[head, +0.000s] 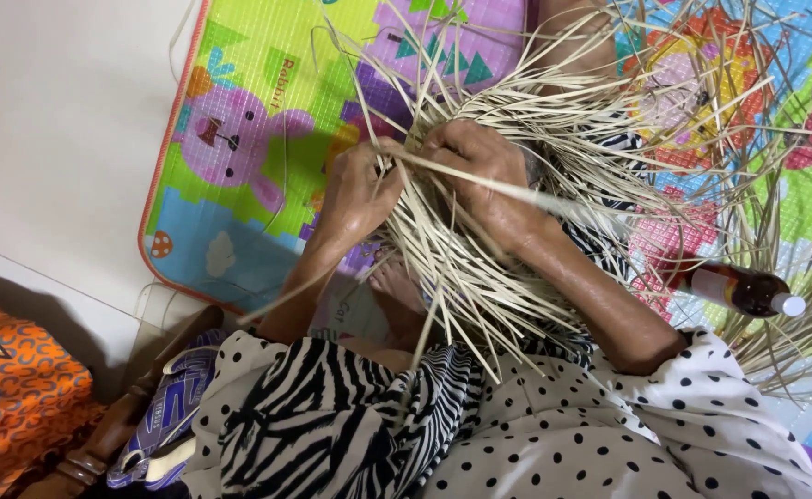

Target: The person sits on a colorful play mat and weaves dried straw strands by hand into a circular base. They repeatedly interlace and tighten the strands to form a woven structure.

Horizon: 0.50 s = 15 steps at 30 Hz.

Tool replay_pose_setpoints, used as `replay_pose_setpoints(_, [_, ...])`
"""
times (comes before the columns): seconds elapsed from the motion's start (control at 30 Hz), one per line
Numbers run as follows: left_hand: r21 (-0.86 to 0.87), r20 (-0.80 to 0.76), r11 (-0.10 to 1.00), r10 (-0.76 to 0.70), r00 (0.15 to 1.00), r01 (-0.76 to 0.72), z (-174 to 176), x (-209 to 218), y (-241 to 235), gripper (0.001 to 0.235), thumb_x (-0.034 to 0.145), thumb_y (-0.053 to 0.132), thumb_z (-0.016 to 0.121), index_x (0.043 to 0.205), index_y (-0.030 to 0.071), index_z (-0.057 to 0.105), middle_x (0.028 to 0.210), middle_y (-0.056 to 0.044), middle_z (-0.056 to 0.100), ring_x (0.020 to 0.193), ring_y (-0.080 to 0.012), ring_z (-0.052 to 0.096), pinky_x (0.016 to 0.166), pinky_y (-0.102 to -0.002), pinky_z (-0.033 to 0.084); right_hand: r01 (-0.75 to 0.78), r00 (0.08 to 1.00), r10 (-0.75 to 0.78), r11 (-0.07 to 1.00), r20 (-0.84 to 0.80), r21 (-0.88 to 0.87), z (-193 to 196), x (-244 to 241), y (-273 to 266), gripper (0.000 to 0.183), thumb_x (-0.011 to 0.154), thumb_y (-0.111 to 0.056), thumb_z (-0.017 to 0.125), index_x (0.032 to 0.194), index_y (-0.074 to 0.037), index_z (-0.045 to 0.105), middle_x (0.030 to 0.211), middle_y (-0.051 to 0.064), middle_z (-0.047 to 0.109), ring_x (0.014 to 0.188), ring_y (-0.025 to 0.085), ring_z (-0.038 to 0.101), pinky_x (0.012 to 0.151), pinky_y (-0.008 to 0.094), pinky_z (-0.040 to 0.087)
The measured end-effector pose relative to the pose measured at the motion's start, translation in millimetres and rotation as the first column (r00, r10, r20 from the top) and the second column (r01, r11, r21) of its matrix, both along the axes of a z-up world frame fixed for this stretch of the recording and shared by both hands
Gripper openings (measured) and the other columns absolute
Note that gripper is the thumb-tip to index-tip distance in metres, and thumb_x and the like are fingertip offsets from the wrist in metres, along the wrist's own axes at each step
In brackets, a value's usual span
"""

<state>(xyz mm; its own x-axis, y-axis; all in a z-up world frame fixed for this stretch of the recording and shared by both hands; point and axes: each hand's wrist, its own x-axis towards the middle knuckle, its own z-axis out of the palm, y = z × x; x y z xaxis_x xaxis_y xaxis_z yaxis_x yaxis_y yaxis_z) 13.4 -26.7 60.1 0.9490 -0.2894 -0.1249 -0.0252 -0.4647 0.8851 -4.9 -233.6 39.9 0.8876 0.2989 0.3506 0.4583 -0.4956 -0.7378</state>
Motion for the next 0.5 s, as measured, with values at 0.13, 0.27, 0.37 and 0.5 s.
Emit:
replay_pose_setpoints(0.13, [0.09, 0.13, 0.987, -0.141, 0.981, 0.13, -5, -8, -1, 0.029, 0.101, 0.014, 0.052, 0.121, -0.005, 0.055, 0.101, -0.024, 0.061, 0.095, -0.034, 0.06, 0.089, -0.053, 0.046, 0.062, 0.995, -0.059, 0.997, 0.078, -0.041, 14, 22, 16, 0.008, 0.096, -0.009, 0.072, 0.092, -0.005, 0.066, 0.093, 0.011, 0.068, 0.077, 0.029, 0.068, 0.062, 0.037, 0.057])
replay_pose_setpoints(0.27, [0.095, -0.268, 0.993, -0.043, 0.963, 0.071, 13, -3, -12, 0.027, 0.104, 0.034, 0.053, 0.108, 0.009, 0.064, 0.071, 0.002, 0.05, 0.056, -0.01, 0.044, 0.051, -0.032, 0.044, 0.2, 0.903, 0.135, 0.709, -0.407, 0.677, 38, 41, 25, 0.013, 0.098, -0.008, 0.065, 0.086, -0.009, 0.06, 0.093, 0.001, 0.059, 0.078, 0.016, 0.066, 0.065, 0.025, 0.058])
replay_pose_setpoints(0.37, [0.053, -0.206, 0.997, 0.064, 0.977, -0.055, -16, 4, -11, 0.02, 0.095, 0.026, 0.058, 0.103, 0.009, 0.062, 0.077, -0.001, 0.06, 0.059, -0.0147, 0.053, 0.056, -0.033, 0.05, -0.083, 0.992, 0.119, 0.889, -0.052, 0.451, 76, 51, 3, 0.005, 0.103, -0.006, 0.074, 0.104, -0.006, 0.069, 0.105, 0.009, 0.07, 0.095, 0.019, 0.069, 0.085, 0.031, 0.06])
replay_pose_setpoints(0.5, [-0.086, -0.228, 0.992, 0.075, 0.971, -0.097, 1, -3, -7, 0.01, 0.094, 0.021, 0.063, 0.097, 0.012, 0.065, 0.063, 0.007, 0.044, 0.047, -0.0064, 0.033, 0.044, -0.028, 0.029, -0.063, 0.936, 0.198, 0.908, -0.291, 0.414, 69, 33, -24, 0.02, 0.096, -0.013, 0.083, 0.094, -0.01, 0.063, 0.093, 0.004, 0.064, 0.077, 0.011, 0.059, 0.069, 0.023, 0.053])
